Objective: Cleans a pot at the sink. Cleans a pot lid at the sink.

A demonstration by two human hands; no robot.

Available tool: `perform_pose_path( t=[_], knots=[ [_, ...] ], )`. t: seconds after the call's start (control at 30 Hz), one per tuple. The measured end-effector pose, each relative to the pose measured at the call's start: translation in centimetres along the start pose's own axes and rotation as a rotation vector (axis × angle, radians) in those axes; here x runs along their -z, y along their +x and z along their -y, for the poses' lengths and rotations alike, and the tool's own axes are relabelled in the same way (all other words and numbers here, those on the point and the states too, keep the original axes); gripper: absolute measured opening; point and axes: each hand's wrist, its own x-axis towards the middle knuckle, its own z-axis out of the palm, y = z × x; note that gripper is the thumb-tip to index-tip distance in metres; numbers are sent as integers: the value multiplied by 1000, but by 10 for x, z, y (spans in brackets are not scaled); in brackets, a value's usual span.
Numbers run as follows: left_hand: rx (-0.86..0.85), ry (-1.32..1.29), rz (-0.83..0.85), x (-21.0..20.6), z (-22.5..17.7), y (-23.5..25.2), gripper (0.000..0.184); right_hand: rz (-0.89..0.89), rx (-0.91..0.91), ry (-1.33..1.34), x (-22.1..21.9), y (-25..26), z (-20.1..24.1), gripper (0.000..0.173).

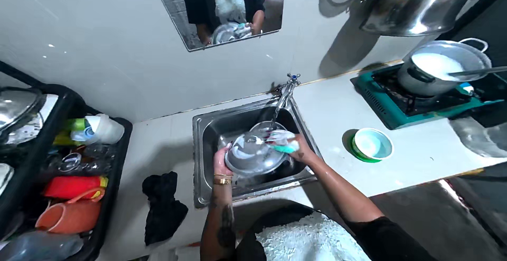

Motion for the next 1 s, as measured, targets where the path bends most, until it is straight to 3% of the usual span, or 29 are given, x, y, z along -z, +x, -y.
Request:
perform_pose_path(
  t=[0.07,0.17,0.27,0.37,0.5,0.6,0.7,0.8,0.9,1.0],
  knots=[
    [8,75,-13,3,-10,4,25,48,79,-92,5,-11,-19,28],
    [-37,92,-42,2,-8,5,30,-174,-5,-157,32,-30,-29,31],
    [-59,31,-70,-6,10,9,37,-374,-245,-425,87,-57,-31,45],
    [-28,-47,-90,-16,37,19,40,-500,-503,-647,127,-78,-43,38],
    [27,-86,-120,-37,70,34,42,-345,-803,-796,145,-99,-66,43],
    [66,-140,-100,-48,87,42,45,-425,-626,-811,138,-110,-66,42],
    [84,-184,-96,-57,98,45,45,-529,-460,-614,101,-75,-29,37],
    [85,-139,-81,-62,106,47,45,-157,-450,-251,37,-14,-19,38],
    [91,-81,-90,-57,105,45,50,294,-332,-343,-6,40,-58,53],
    [43,-125,-98,-50,95,40,51,332,-459,-371,-27,82,-71,58]
  ],
)
